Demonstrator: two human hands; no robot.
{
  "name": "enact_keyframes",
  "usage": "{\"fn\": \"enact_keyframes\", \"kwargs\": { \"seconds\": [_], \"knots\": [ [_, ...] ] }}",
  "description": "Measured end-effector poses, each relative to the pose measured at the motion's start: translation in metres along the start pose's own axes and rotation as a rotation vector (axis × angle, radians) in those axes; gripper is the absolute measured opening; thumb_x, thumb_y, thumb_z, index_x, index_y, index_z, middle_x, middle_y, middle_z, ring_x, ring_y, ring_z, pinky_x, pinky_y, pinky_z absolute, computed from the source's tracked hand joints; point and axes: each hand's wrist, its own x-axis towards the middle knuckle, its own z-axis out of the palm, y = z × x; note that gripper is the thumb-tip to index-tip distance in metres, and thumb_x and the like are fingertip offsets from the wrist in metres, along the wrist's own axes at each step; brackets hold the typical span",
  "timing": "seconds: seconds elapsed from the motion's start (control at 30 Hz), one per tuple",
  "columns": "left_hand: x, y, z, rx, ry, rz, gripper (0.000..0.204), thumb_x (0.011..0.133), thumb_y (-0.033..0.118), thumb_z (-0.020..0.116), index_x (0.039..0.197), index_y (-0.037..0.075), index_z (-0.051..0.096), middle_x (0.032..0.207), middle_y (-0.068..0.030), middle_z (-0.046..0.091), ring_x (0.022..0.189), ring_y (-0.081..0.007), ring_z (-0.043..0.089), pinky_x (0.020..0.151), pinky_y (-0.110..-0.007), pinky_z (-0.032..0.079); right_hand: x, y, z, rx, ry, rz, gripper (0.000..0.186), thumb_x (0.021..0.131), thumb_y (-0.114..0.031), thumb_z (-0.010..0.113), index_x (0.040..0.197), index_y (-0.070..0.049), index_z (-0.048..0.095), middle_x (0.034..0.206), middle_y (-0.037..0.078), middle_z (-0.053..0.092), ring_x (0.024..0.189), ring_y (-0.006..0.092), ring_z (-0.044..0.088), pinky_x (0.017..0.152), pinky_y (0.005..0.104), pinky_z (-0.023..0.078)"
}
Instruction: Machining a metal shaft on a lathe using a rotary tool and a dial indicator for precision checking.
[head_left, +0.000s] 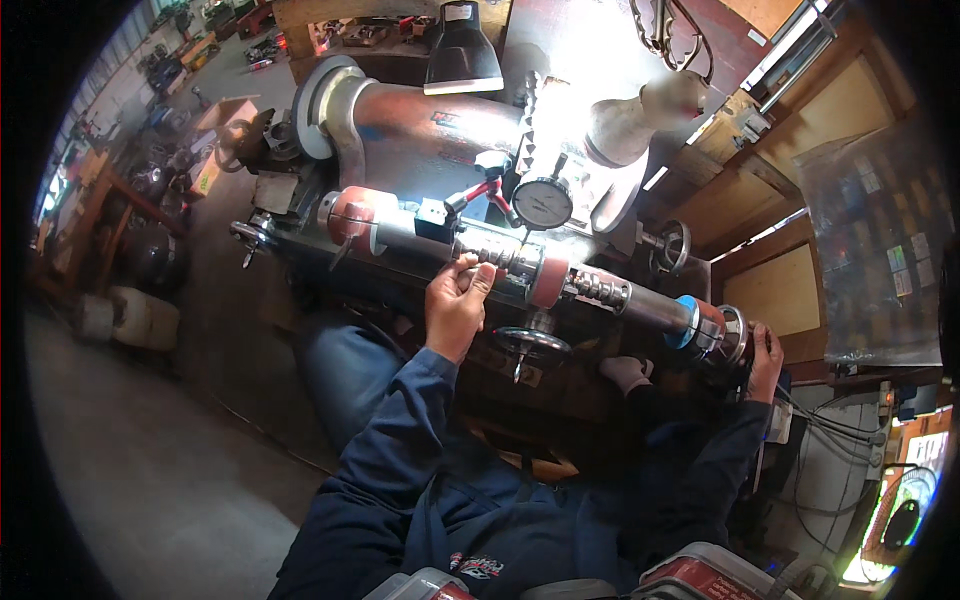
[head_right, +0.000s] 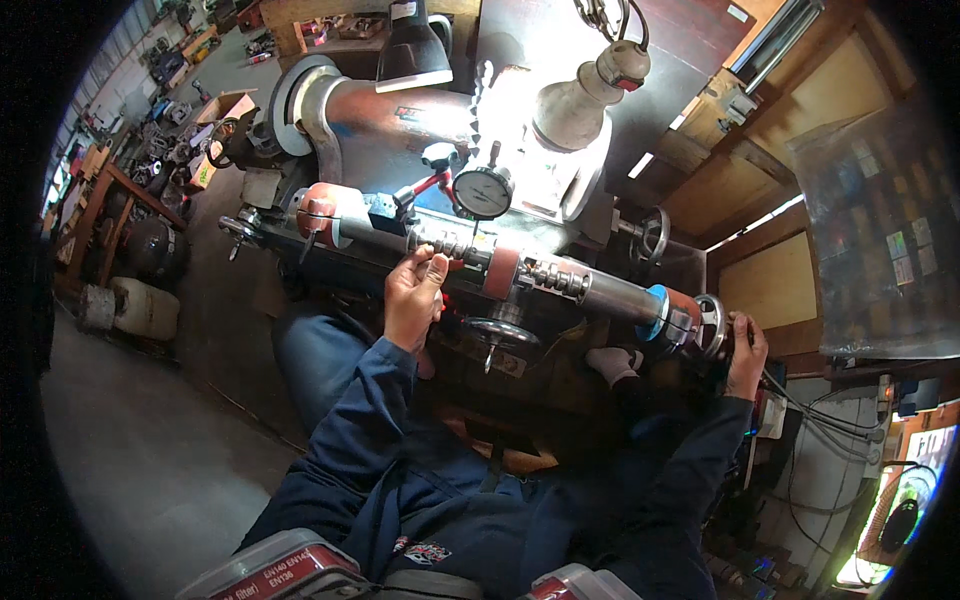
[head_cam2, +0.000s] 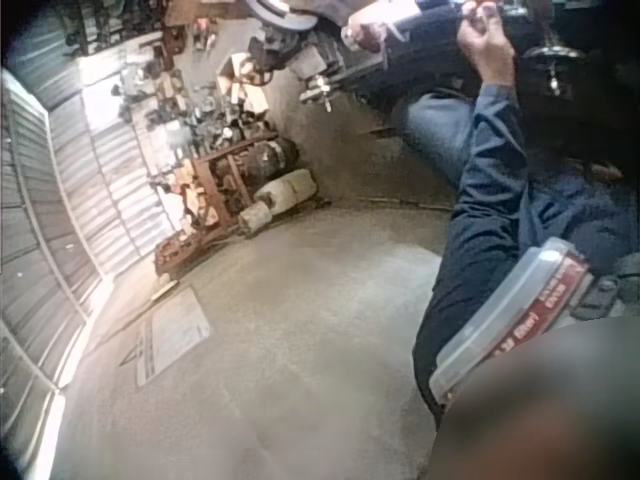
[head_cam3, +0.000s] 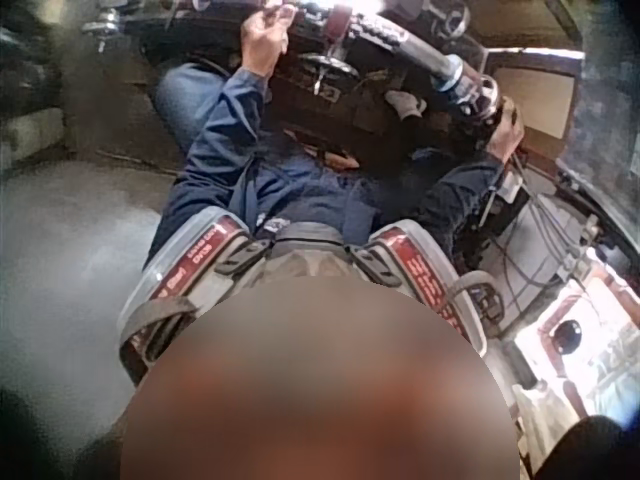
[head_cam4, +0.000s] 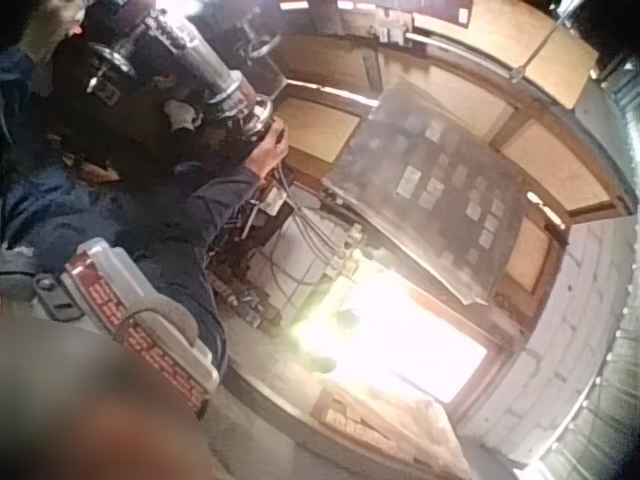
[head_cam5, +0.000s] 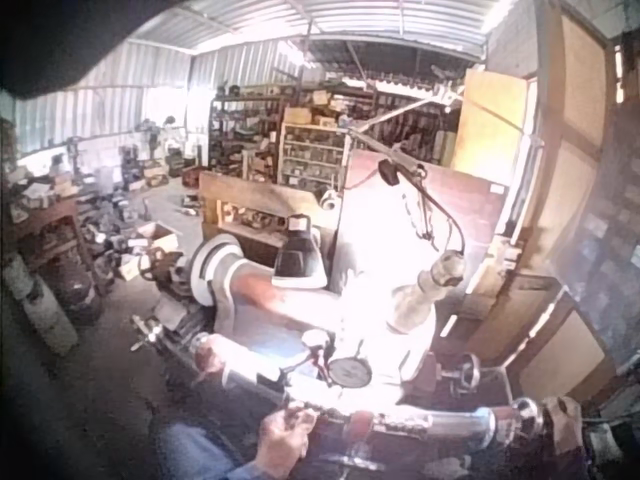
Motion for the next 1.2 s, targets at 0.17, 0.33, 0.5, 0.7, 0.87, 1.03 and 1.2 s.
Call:
{"fn": "enact_keyframes", "kwargs": {
  "seconds": [0.17, 0.33, 0.5, 0.7, 0.87, 1.03, 1.2],
  "knots": [
    [0.001, -0.004, 0.002, -0.058, 0.014, 0.003, 0.045, 0.095, 0.019, 0.070, 0.126, -0.006, 0.049, 0.105, -0.0109, 0.068, 0.052, -0.0022, 0.047, 0.041, -0.020, 0.036, 0.024, 0.010, 0.013, -0.172, -0.029, -0.048, 0.043, 0.100, -0.040, 0.060, 0.105, 0.002, 0.069, 0.096, 0.003, 0.068, 0.089, 0.0120, 0.060, 0.082, 0.0272, 0.047],
    [0.006, -0.008, 0.001, -0.162, -0.097, 0.025, 0.050, 0.092, 0.015, 0.073, 0.128, -0.005, 0.045, 0.118, -0.0119, 0.062, 0.059, -0.0027, 0.051, 0.043, -0.018, 0.039, 0.025, 0.036, 0.023, -0.026, -0.216, -0.018, 0.039, 0.098, -0.037, 0.062, 0.104, 0.002, 0.068, 0.094, 0.002, 0.068, 0.085, 0.0126, 0.061, 0.077, 0.0287, 0.049],
    [0.002, -0.006, 0.006, -0.127, -0.183, 0.074, 0.047, 0.092, 0.017, 0.073, 0.127, 0.000, 0.045, 0.115, -0.0094, 0.063, 0.056, -0.0014, 0.046, 0.044, -0.017, 0.037, 0.011, 0.052, 0.012, -0.032, -0.273, 0.099, 0.030, 0.092, -0.021, 0.062, 0.111, 0.002, 0.063, 0.103, 0.006, 0.066, 0.095, 0.0153, 0.061, 0.086, 0.0296, 0.048],
    [0.003, -0.003, 0.008, -0.043, -0.176, 0.043, 0.041, 0.093, 0.017, 0.072, 0.123, 0.004, 0.047, 0.110, -0.0068, 0.063, 0.055, -0.0012, 0.046, 0.044, -0.018, 0.036, -0.003, 0.053, 0.004, -0.389, -0.174, 0.029, 0.033, 0.090, -0.015, 0.061, 0.119, 0.001, 0.059, 0.109, 0.008, 0.064, 0.100, 0.0166, 0.060, 0.090, 0.0298, 0.046],
    [0.007, -0.011, 0.007, -0.013, -0.134, 0.004, 0.029, 0.095, 0.016, 0.069, 0.114, 0.006, 0.049, 0.095, -0.0024, 0.062, 0.052, -0.0019, 0.045, 0.043, -0.019, 0.034, -0.012, -0.019, -0.005, -0.655, 0.307, -0.271, 0.041, 0.091, -0.009, 0.059, 0.129, 0.000, 0.049, 0.117, 0.011, 0.059, 0.108, 0.0198, 0.058, 0.097, 0.0316, 0.044],
    [0.015, -0.020, 0.006, 0.025, -0.112, -0.022, 0.028, 0.094, 0.009, 0.069, 0.113, 0.002, 0.049, 0.098, -0.0048, 0.061, 0.053, -0.0019, 0.048, 0.041, -0.020, 0.034, -0.037, -0.142, 0.045, 0.195, 0.203, -0.628, 0.043, 0.095, 0.001, 0.056, 0.135, 0.000, 0.041, 0.116, 0.013, 0.059, 0.113, 0.0252, 0.058, 0.104, 0.0396, 0.044],
    [0.012, -0.022, 0.005, 0.025, -0.172, 0.037, 0.027, 0.097, 0.015, 0.066, 0.116, 0.004, 0.049, 0.085, 0.0000, 0.062, 0.047, -0.0037, 0.044, 0.042, -0.022, 0.036, -0.061, -0.202, 0.149, 0.363, -0.397, -0.470, 0.038, 0.090, 0.005, 0.060, 0.126, -0.003, 0.050, 0.113, 0.012, 0.064, 0.108, 0.0241, 0.063, 0.097, 0.0385, 0.050]
  ]
}}
